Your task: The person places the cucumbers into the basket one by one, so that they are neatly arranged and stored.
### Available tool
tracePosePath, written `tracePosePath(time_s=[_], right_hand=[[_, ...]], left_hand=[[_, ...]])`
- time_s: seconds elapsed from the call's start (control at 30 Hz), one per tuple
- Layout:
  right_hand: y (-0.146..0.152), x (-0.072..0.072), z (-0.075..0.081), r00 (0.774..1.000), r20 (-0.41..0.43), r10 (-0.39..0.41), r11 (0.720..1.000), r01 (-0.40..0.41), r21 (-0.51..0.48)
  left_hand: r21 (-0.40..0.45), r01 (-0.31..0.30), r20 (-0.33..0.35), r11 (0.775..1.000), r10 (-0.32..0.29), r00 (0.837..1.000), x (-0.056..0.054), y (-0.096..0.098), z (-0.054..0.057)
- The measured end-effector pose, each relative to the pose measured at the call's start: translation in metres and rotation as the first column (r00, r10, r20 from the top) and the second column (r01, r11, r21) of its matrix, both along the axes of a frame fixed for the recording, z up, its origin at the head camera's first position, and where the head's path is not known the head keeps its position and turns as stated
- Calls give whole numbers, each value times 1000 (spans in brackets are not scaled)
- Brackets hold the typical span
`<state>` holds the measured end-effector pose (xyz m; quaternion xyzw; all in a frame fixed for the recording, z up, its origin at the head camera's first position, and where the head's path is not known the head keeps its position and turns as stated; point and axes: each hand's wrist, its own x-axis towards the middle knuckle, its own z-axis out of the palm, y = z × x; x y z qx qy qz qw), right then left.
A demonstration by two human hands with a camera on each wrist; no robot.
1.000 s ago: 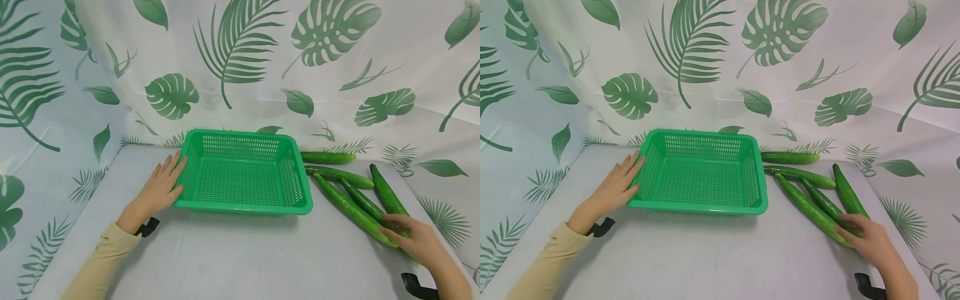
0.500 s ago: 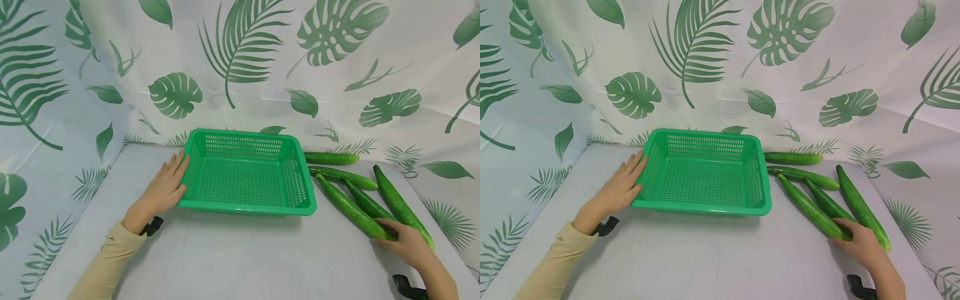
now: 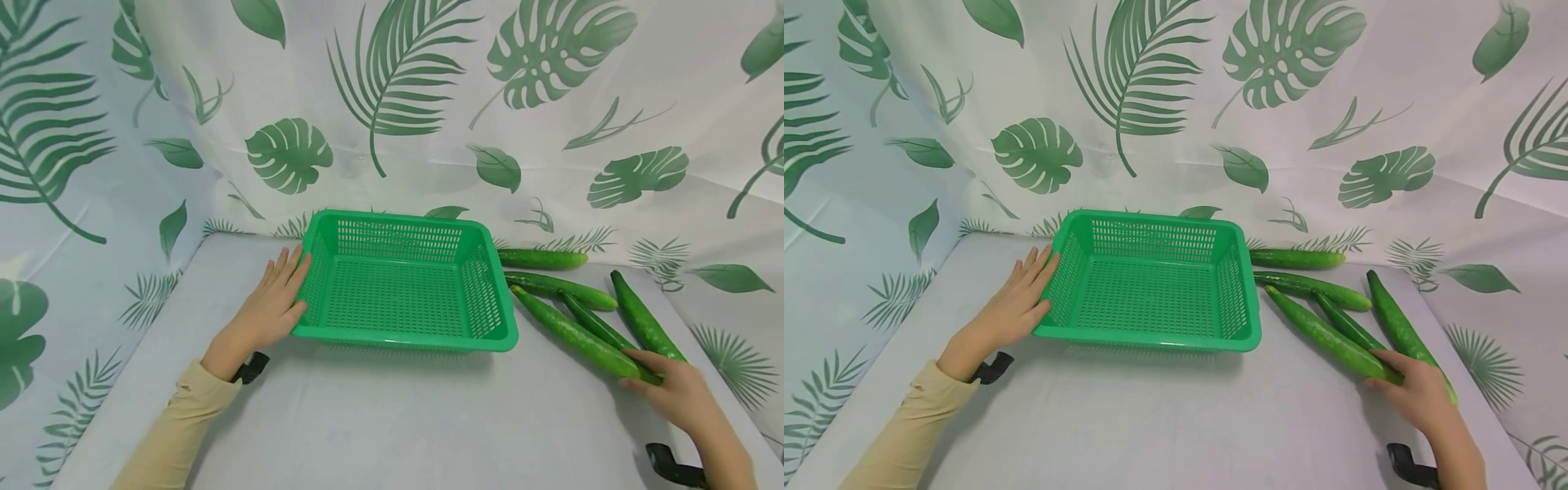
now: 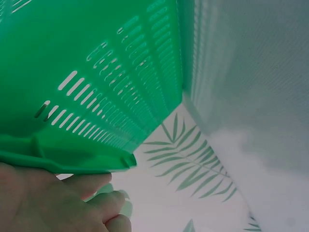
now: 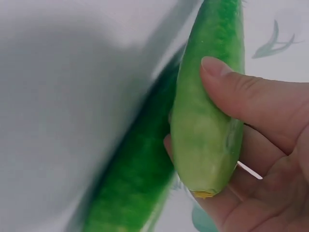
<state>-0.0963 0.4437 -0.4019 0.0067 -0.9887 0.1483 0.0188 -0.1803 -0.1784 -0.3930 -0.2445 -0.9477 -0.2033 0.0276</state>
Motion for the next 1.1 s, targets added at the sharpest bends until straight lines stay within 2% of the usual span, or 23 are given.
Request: tracePosePath(time_s=[0.3, 0.4, 0.5, 0.63, 0.77, 0.9, 1.03, 1.1], right_hand=[[-4, 1, 22, 982, -182, -53, 998, 49, -27], [-7, -3, 31, 978, -190, -80, 996, 69, -64], [-11, -8, 40, 978, -165, -130, 987, 111, -116], [-18, -14, 52, 966, -173, -190, 956, 142, -255], [-27, -19, 66, 951, -219, -217, 897, 105, -430], [-40, -26, 83, 943, -253, -216, 872, 69, -485], [-55, -38, 97, 945, -269, -185, 866, 27, -499], [-63, -45, 103, 949, -272, -162, 841, -12, -540]], left_hand=[[-31, -4, 16, 999, 5, 1000, -2, 4, 6], [-49, -15, 32, 999, 16, 999, -2, 7, 10], [-70, -28, 41, 997, 31, 999, 0, 9, 13], [-78, -38, 50, 996, 42, 998, 1, 11, 15], [-69, -43, 61, 997, 47, 997, 2, 12, 15], [-68, -46, 66, 997, 51, 997, 1, 12, 14], [-70, -49, 66, 996, 54, 996, 1, 12, 13], [-70, -50, 64, 996, 55, 996, 0, 12, 12]])
